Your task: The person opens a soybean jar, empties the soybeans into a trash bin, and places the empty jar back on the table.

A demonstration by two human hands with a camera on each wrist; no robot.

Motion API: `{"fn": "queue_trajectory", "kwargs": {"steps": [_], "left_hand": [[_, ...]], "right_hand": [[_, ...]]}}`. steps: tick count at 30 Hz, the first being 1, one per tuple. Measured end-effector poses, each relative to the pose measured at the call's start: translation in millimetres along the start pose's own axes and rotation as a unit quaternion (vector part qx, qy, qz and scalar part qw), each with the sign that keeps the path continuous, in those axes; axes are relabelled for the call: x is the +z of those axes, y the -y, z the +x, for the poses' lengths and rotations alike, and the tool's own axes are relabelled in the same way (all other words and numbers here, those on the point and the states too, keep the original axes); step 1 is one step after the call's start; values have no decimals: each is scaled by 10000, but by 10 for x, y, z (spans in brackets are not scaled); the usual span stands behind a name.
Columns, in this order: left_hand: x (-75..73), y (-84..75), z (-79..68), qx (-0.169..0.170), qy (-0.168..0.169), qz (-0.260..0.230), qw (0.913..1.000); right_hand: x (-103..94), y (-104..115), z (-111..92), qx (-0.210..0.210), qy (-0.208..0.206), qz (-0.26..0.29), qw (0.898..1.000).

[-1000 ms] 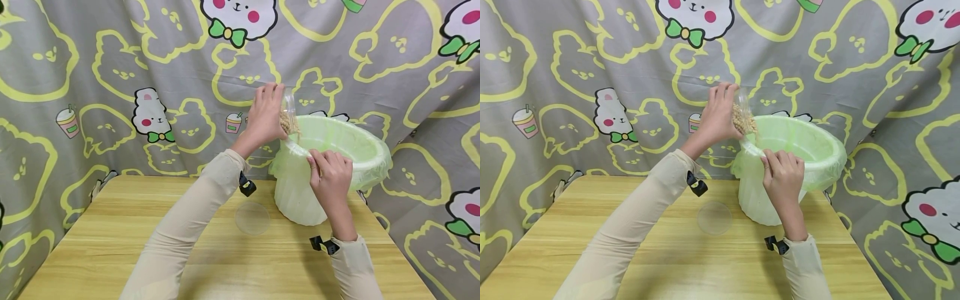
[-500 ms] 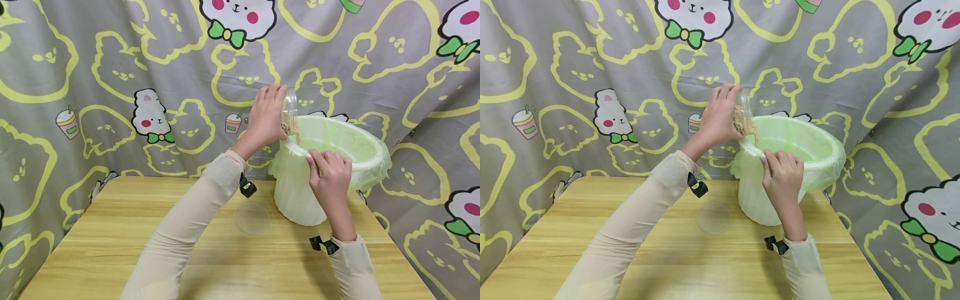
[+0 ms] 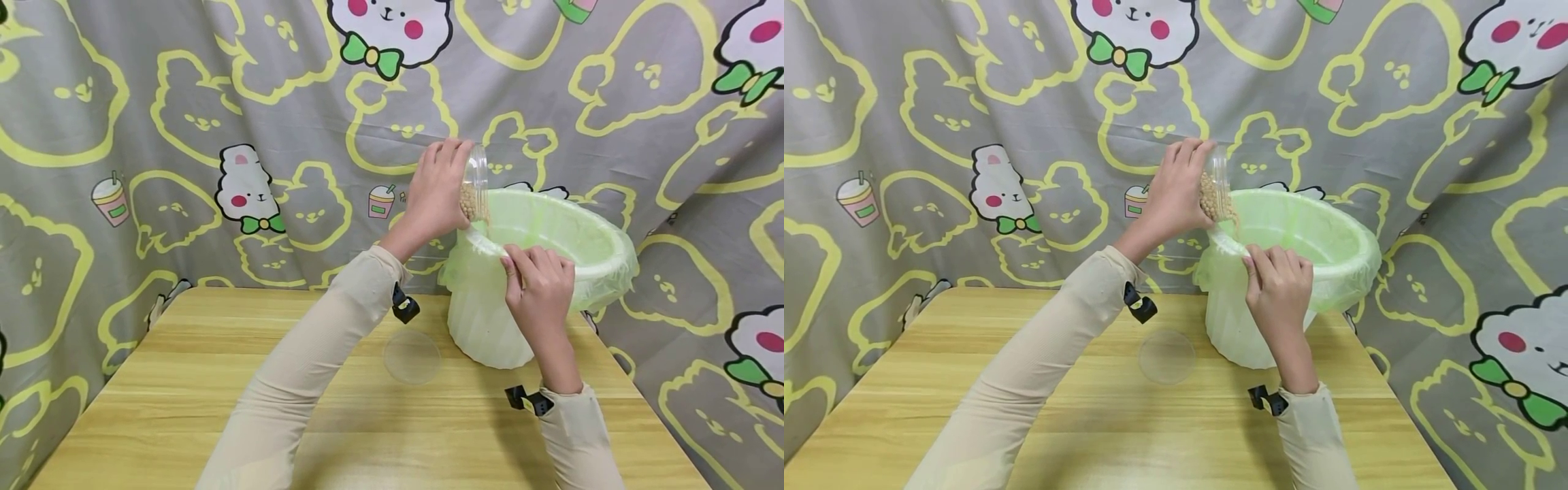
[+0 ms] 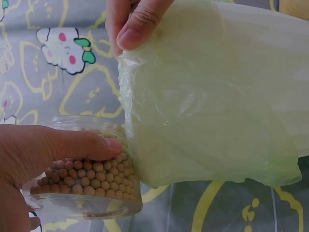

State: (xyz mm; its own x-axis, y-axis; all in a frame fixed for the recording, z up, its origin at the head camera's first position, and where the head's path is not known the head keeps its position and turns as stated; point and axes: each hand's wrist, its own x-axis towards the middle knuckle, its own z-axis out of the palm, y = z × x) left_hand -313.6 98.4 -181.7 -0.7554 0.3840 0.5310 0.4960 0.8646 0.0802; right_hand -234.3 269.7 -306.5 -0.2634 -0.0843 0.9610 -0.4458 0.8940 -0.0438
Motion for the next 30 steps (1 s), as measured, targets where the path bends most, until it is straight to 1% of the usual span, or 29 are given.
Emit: {"fn": "queue_trajectory", "kwargs": {"steps": [7, 19, 21, 26, 30], "left_hand": [[21, 4, -18, 101, -6, -3, 9999], [10, -5, -21, 256, -9, -6, 9997], [16, -6, -23, 300, -38, -60, 9995], [32, -8, -33, 469, -250, -252, 9983], [38, -10, -33, 535, -330, -241, 9977]], "right_hand": [[1, 0, -17, -17, 22, 4, 10000], [2, -3, 3, 10, 38, -37, 10000], [0, -2, 1, -27, 15, -43, 10000], [2, -8, 5, 27, 22, -34, 10000], [3, -11, 3, 24, 40, -40, 10000]]}}
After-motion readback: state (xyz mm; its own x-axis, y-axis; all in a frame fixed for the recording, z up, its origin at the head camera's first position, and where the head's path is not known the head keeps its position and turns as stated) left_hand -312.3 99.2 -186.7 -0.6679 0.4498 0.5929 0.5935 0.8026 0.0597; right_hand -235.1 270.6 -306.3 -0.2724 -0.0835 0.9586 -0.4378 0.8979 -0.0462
